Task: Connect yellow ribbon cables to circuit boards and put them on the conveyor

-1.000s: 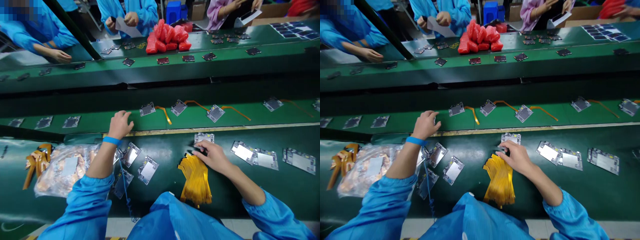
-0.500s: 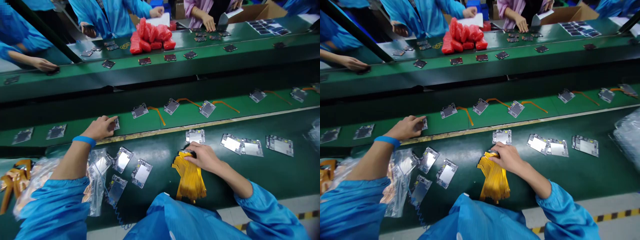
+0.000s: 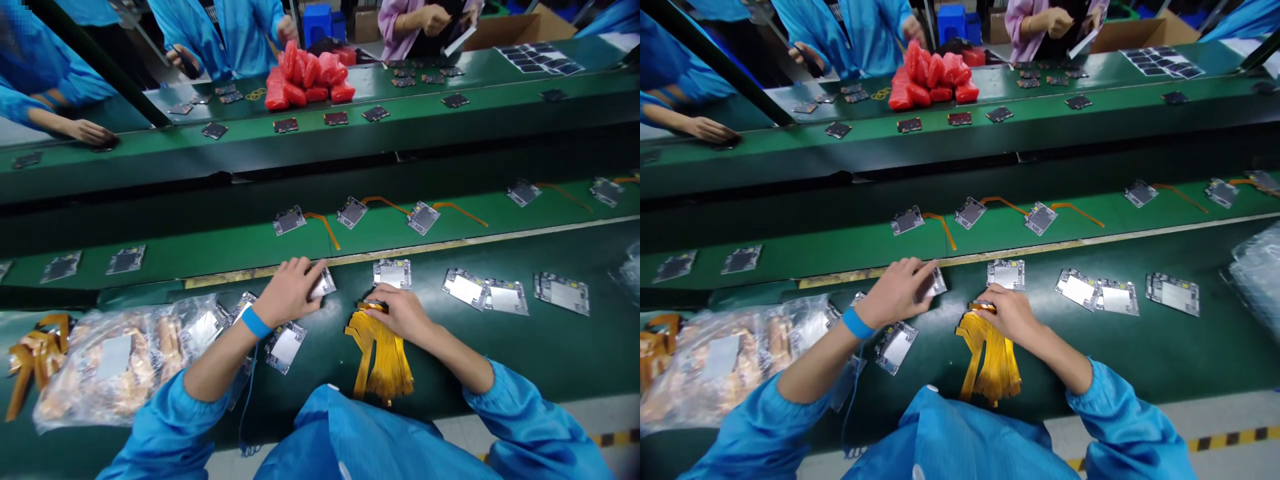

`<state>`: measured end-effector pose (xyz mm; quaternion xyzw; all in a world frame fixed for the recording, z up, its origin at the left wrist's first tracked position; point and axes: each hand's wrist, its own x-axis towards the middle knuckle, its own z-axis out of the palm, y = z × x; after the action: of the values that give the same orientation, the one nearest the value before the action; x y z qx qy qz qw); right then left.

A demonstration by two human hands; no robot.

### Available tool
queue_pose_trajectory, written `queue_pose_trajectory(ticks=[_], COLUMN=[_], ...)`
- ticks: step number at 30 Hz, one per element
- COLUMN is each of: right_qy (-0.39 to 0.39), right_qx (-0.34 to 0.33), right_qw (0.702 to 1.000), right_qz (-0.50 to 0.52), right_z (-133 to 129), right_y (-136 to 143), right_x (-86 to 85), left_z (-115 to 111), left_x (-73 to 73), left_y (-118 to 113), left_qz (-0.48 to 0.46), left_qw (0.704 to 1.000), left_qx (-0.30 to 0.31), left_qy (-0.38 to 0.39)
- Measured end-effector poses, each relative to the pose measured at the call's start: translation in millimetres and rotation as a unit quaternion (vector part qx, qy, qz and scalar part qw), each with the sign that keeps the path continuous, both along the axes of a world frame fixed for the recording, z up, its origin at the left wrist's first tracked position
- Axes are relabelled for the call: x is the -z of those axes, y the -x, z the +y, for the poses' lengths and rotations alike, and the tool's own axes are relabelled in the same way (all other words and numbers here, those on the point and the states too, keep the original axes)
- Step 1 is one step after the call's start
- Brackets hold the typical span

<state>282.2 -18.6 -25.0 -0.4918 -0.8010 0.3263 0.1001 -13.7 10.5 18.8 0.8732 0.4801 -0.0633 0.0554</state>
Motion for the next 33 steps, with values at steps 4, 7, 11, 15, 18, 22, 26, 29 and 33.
queue_pose_trajectory(ticks=[4, 7, 11, 15, 18, 22, 26, 29, 33], right_qy=[-0.022, -0.004, 0.068, 0.097, 0.097, 0.095, 0.084, 0.076, 0.069], right_qx=[0.015, 0.028, 0.049, 0.054, 0.052, 0.045, 0.031, 0.027, 0.021], right_qw=[0.999, 0.999, 0.994, 0.989, 0.987, 0.990, 0.995, 0.997, 0.996], right_qz=[0.025, 0.045, 0.069, 0.100, 0.119, 0.095, 0.045, 0.011, -0.043], right_z=[-3, -4, 4, 19, 29, 37, 43, 47, 51], right_y=[-2, -2, 1, 4, 8, 13, 22, 31, 43], right_x=[3.2, 3.2, 0.4, 0.0, 1.9, 2.5, 0.3, -2.2, -5.8], left_z=[-18, -21, -17, -11, -8, -5, -7, -12, -22], left_x=[13.7, 15.8, 14.9, 18.2, 19.7, 18.7, 20.5, 24.7, 30.6], left_y=[-25, -25, -20, -23, -28, -31, -28, -23, -17], left_qz=[0.001, 0.004, -0.036, -0.061, -0.060, -0.063, -0.080, -0.095, -0.109], left_qw=[1.000, 0.999, 0.997, 0.993, 0.992, 0.991, 0.990, 0.991, 0.992], left_qx=[0.009, 0.017, 0.059, 0.082, 0.079, 0.079, 0.083, 0.071, 0.049], left_qy=[0.030, 0.034, 0.033, 0.060, 0.074, 0.083, 0.079, 0.066, 0.045])
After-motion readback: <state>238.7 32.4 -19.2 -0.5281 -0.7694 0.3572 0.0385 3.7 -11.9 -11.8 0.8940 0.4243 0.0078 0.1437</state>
